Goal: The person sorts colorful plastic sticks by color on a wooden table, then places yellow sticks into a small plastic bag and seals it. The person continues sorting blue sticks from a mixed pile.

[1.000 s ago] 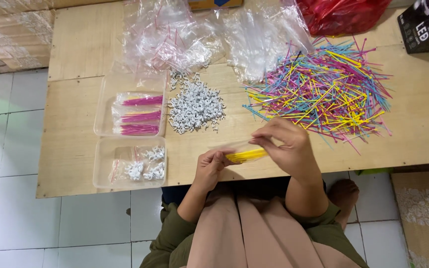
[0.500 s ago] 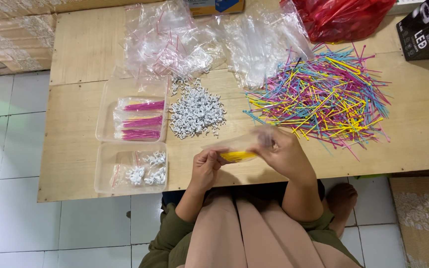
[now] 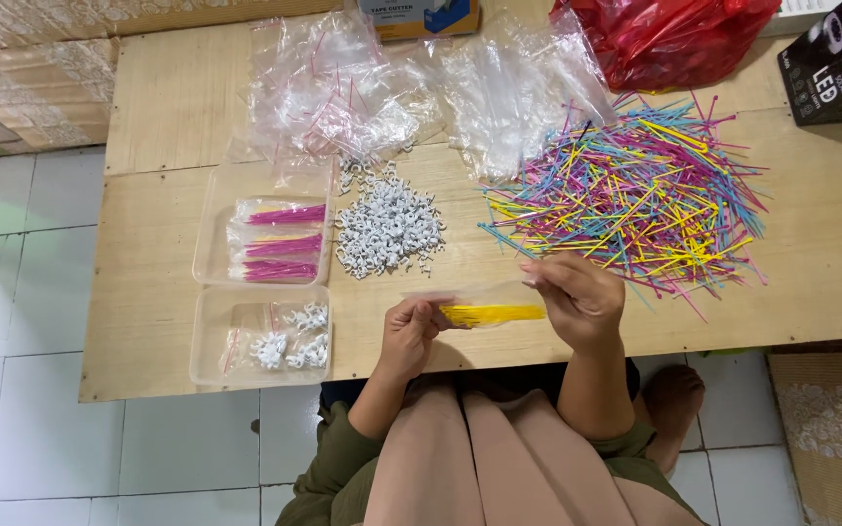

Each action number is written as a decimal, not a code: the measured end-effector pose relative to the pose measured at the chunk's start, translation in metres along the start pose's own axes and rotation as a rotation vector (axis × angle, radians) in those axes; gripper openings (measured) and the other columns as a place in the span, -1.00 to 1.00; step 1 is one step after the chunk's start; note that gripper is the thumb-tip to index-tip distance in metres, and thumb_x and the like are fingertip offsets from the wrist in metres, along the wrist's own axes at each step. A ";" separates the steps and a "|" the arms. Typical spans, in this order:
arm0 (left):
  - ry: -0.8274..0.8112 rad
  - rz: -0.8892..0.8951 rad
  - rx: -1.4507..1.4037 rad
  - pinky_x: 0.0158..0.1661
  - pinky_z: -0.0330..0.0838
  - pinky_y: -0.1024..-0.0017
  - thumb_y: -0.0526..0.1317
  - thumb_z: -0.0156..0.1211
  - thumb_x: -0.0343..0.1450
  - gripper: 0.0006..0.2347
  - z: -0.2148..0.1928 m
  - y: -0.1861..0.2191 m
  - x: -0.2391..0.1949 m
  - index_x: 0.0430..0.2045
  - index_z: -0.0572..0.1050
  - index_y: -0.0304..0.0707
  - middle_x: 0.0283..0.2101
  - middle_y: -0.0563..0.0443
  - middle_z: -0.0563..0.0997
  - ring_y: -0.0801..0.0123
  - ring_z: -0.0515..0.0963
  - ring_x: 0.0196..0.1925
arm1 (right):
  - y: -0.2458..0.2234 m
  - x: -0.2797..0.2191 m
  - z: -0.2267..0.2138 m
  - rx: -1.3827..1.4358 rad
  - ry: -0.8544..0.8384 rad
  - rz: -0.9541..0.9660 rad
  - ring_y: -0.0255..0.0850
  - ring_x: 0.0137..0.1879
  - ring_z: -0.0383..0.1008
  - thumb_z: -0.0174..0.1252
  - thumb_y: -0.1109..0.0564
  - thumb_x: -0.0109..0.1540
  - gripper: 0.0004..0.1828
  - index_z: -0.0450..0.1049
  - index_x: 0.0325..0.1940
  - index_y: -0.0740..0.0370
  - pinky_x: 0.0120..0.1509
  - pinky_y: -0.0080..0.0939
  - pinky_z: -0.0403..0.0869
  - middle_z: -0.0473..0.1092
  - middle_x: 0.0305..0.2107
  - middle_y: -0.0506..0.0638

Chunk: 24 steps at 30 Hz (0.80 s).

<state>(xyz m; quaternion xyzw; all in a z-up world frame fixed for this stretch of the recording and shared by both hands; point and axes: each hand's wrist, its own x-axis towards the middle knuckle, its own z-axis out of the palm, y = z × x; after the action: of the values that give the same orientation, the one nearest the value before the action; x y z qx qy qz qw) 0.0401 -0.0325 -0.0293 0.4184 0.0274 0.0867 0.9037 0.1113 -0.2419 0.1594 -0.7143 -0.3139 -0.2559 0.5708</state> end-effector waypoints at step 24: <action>0.037 -0.048 -0.091 -0.27 0.68 -0.10 -0.15 0.05 0.56 -0.68 0.042 0.036 -0.008 -0.12 0.58 -0.56 -0.79 -0.17 0.32 0.44 0.36 -0.73 | 0.032 -0.042 0.013 0.057 0.384 0.234 -0.44 -0.69 0.10 0.15 0.30 0.32 -0.83 0.52 -0.30 0.51 -0.59 -0.37 0.10 0.14 -0.84 -0.07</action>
<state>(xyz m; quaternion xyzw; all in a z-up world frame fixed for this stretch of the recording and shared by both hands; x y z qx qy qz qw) 0.0326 -0.0429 0.0250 0.3745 0.0501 0.0738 0.9229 0.1066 -0.2404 0.1053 -0.6675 -0.1215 -0.3105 0.6657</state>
